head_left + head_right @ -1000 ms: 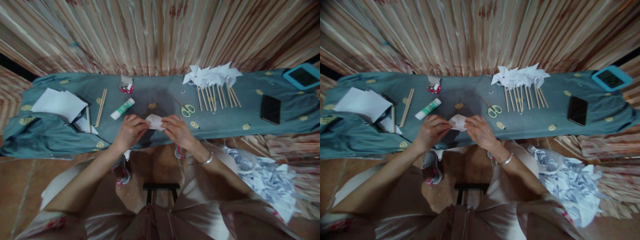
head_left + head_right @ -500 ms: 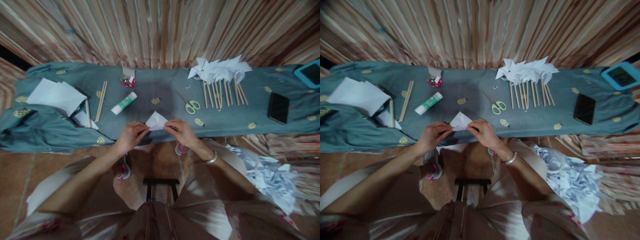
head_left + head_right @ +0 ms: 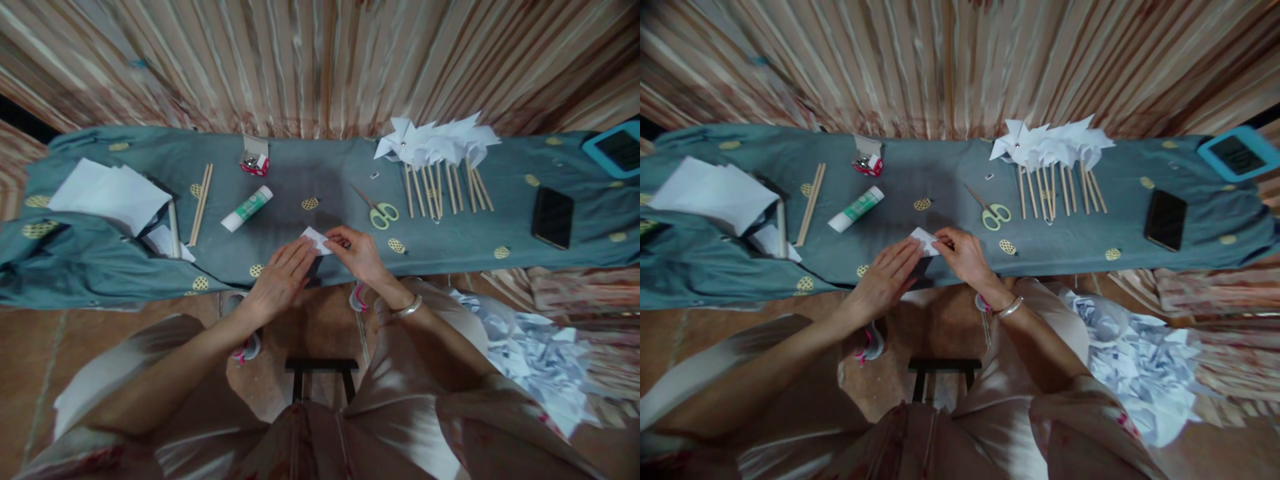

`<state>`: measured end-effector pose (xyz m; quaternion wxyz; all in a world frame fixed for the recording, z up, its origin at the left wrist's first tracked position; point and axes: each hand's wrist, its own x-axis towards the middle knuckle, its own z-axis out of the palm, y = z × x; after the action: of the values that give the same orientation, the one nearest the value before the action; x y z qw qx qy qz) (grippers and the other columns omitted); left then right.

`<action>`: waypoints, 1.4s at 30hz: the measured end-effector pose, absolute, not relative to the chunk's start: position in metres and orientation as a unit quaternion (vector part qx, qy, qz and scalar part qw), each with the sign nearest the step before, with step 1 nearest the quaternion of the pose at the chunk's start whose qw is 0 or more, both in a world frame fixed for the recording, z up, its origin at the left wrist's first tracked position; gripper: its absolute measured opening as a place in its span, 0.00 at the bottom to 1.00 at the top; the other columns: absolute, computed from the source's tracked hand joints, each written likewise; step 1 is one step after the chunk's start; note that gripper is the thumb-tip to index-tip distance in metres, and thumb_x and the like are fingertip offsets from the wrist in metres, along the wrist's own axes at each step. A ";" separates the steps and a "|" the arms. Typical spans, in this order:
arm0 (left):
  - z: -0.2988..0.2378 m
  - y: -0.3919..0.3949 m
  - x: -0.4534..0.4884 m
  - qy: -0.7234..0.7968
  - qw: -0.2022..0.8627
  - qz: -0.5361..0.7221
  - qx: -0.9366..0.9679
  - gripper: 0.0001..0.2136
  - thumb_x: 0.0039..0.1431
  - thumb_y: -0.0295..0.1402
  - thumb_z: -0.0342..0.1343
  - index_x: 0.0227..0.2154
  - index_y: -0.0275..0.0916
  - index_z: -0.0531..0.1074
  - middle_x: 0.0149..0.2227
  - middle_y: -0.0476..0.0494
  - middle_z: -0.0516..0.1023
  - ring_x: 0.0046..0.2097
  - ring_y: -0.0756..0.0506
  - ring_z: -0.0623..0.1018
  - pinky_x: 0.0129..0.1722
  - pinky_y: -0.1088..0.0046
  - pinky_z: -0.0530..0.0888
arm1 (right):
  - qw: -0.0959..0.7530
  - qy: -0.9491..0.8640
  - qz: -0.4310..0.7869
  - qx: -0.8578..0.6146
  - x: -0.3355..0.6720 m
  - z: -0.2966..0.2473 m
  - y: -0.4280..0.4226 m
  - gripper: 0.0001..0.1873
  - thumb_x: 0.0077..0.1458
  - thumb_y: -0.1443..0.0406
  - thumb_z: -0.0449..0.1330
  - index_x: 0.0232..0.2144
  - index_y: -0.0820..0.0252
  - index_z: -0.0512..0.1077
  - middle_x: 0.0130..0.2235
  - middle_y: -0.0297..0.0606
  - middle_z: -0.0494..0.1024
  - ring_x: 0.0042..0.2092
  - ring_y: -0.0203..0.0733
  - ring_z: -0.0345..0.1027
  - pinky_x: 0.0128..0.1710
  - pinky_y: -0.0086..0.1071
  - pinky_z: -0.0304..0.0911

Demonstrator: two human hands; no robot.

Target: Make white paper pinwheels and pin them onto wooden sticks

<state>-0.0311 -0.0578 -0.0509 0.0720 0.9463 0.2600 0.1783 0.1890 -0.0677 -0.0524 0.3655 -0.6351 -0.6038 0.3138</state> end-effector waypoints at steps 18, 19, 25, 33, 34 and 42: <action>-0.064 -0.066 -0.029 0.278 0.094 0.114 0.949 0.29 0.67 0.35 0.50 0.67 0.28 0.52 0.68 0.24 0.57 0.71 0.34 0.53 0.67 0.47 0.58 | 0.335 -0.597 0.276 -0.675 0.185 -0.048 -0.065 0.06 0.54 0.64 0.63 0.36 0.56 0.77 0.34 0.36 0.83 0.35 0.41 0.78 0.39 0.34 0.71; -0.064 -0.066 -0.029 0.278 0.091 0.114 0.950 0.29 0.67 0.36 0.50 0.67 0.28 0.52 0.68 0.24 0.57 0.71 0.34 0.54 0.67 0.48 0.58 | 0.334 -0.597 0.276 -0.675 0.185 -0.048 -0.065 0.06 0.54 0.64 0.63 0.35 0.57 0.77 0.33 0.36 0.83 0.35 0.41 0.77 0.39 0.34 0.71; -0.066 -0.065 -0.029 0.280 0.095 0.116 0.948 0.31 0.66 0.36 0.50 0.67 0.28 0.51 0.69 0.25 0.56 0.71 0.34 0.54 0.67 0.47 0.57 | 0.336 -0.590 0.281 -0.678 0.185 -0.048 -0.064 0.06 0.53 0.64 0.64 0.35 0.56 0.77 0.33 0.35 0.83 0.34 0.40 0.77 0.38 0.34 0.71; -0.065 -0.064 -0.028 0.285 0.101 0.108 0.947 0.31 0.66 0.37 0.50 0.67 0.29 0.50 0.69 0.25 0.55 0.71 0.34 0.53 0.67 0.48 0.57 | 0.316 -0.592 0.279 -0.687 0.183 -0.045 -0.062 0.06 0.54 0.63 0.63 0.35 0.56 0.77 0.34 0.36 0.83 0.36 0.42 0.77 0.39 0.36 0.71; -0.066 -0.064 -0.028 0.285 0.099 0.105 0.947 0.31 0.66 0.37 0.50 0.68 0.29 0.50 0.69 0.25 0.55 0.71 0.34 0.53 0.67 0.48 0.57 | 0.314 -0.595 0.274 -0.687 0.183 -0.045 -0.062 0.06 0.54 0.63 0.63 0.36 0.56 0.77 0.34 0.36 0.83 0.36 0.42 0.77 0.39 0.36 0.71; -0.066 -0.064 -0.028 0.282 0.084 0.100 0.950 0.31 0.66 0.37 0.51 0.67 0.28 0.51 0.69 0.25 0.56 0.71 0.33 0.54 0.67 0.49 0.57 | 0.319 -0.666 0.159 -0.655 0.182 -0.051 -0.074 0.15 0.55 0.60 0.64 0.45 0.58 0.74 0.41 0.44 0.82 0.44 0.49 0.74 0.48 0.43 0.69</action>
<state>-0.0279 -0.0644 -0.0658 0.0845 0.9505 0.2819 0.1003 0.1821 -0.0737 -0.0515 0.3188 -0.6550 -0.6664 0.1589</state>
